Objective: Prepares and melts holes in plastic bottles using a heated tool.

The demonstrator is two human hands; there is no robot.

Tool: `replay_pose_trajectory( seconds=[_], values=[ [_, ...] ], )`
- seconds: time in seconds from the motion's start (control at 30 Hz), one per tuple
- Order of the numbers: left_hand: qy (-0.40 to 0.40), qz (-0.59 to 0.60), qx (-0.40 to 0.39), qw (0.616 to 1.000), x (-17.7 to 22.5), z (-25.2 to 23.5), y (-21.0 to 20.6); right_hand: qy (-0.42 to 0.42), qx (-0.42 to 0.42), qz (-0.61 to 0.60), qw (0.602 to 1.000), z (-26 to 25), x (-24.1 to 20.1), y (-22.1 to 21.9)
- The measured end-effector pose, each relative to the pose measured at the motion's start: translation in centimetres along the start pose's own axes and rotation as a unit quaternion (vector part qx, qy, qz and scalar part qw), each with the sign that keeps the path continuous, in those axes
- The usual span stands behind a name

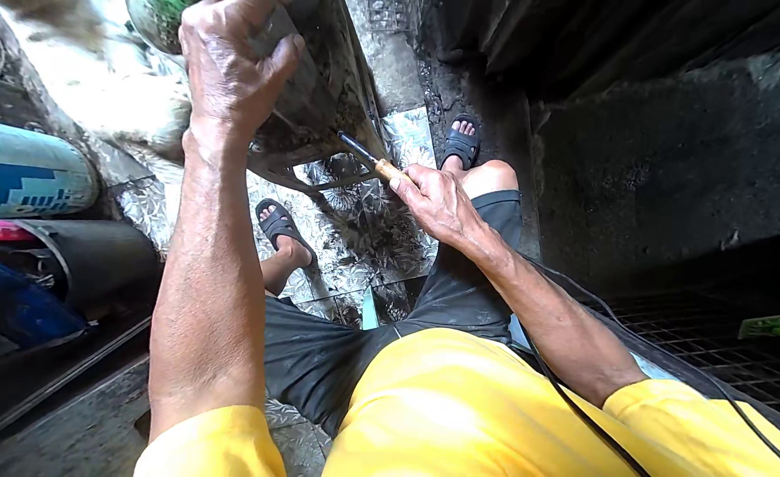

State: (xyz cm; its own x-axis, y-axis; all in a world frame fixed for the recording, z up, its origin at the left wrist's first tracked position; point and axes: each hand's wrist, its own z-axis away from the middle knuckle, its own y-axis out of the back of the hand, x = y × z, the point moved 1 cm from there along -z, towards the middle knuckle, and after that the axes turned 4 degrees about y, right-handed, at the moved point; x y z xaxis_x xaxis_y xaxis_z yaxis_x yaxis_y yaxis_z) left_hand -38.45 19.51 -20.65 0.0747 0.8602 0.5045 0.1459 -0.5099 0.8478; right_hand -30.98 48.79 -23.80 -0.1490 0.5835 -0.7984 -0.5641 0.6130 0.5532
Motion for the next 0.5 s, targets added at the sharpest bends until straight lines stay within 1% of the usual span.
replay_pose_trajectory(
  seconds=[0.1,0.2,0.4,0.5],
  values=[
    [0.021,-0.016,-0.005,1.000,0.3,0.1,0.2,0.003,0.012,0.005,1.000,0.0,0.0,-0.3],
    [0.035,-0.026,-0.014,0.999,0.7,0.0,0.2,-0.016,0.005,0.010,1.000,0.0,-0.4,-0.3],
    [0.029,-0.035,-0.012,0.999,0.9,0.0,0.2,-0.021,0.007,0.027,0.999,-0.5,-0.9,-0.7],
    [0.030,-0.038,-0.009,0.999,0.3,-0.1,-0.2,-0.029,0.010,0.029,0.999,-0.8,-1.0,-1.0]
  ],
)
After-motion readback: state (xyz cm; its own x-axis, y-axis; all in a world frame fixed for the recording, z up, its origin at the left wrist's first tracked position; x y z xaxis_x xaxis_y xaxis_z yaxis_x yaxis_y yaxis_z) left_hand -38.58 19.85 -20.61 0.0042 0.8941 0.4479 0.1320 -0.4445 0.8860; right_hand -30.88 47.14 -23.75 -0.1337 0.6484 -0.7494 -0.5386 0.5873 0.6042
